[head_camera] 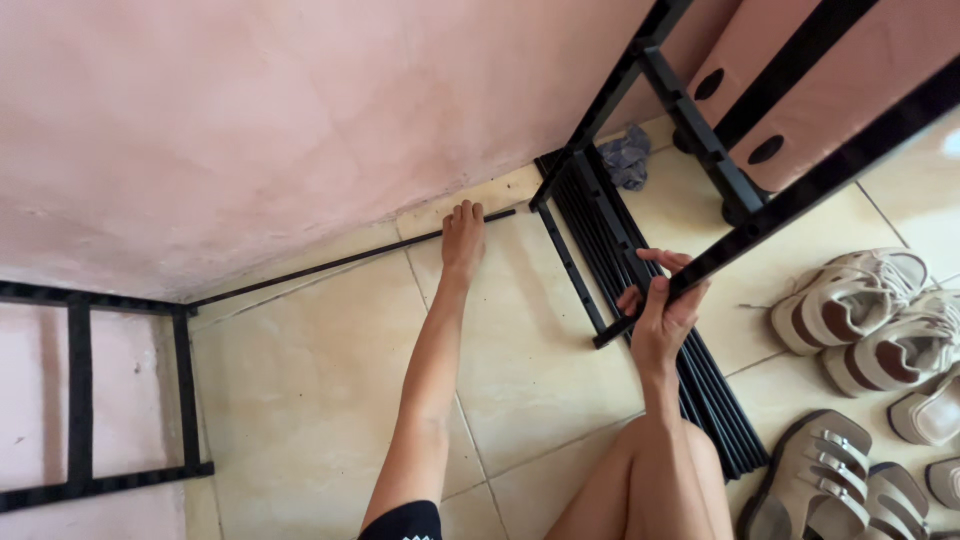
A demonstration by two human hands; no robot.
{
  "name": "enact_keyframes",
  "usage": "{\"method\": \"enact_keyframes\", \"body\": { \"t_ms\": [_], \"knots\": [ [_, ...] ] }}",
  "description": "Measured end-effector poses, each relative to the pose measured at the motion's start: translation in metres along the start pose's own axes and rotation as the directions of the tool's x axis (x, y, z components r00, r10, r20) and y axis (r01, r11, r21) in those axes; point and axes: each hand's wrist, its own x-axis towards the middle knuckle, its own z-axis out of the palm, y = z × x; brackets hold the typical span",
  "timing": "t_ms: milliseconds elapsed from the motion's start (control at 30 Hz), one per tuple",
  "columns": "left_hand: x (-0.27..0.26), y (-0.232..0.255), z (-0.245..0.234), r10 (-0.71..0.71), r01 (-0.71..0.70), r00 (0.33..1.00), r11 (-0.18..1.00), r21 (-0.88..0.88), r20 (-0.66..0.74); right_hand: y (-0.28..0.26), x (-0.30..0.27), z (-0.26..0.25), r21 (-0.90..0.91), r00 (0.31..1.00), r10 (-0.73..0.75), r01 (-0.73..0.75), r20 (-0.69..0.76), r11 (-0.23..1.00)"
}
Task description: The person assembles a black metal shoe rack by inserting horizontal rods into two vertical side frames. They sit on the floor, pick up rods one by one, and fit them into slots on the frames to form the rack structure.
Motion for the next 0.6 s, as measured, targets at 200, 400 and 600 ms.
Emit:
{"method": "enact_keyframes", "body": {
  "t_ms": [200, 400, 600],
  "knots": [
    [0.001, -0.009, -0.006, 0.022, -0.023, 0.999, 1.0, -0.014, -0.04, 0.013, -0.006, 0.006, 0.064, 0.999, -0.001, 0.004, -0.052, 0.998],
    [0.015, -0.02, -0.016, -0.031, 0.029, 0.997, 0.999, -0.037, -0.072, 0.01, -0.012, 0.029, 0.089, 1.0, 0.004, -0.003, -0.004, 0.996],
    [0.014, -0.02, -0.02, -0.025, 0.024, 0.999, 0.999, -0.025, -0.035, 0.008, -0.01, 0.033, 0.078, 1.0, 0.009, -0.009, -0.002, 0.997]
  ]
}}
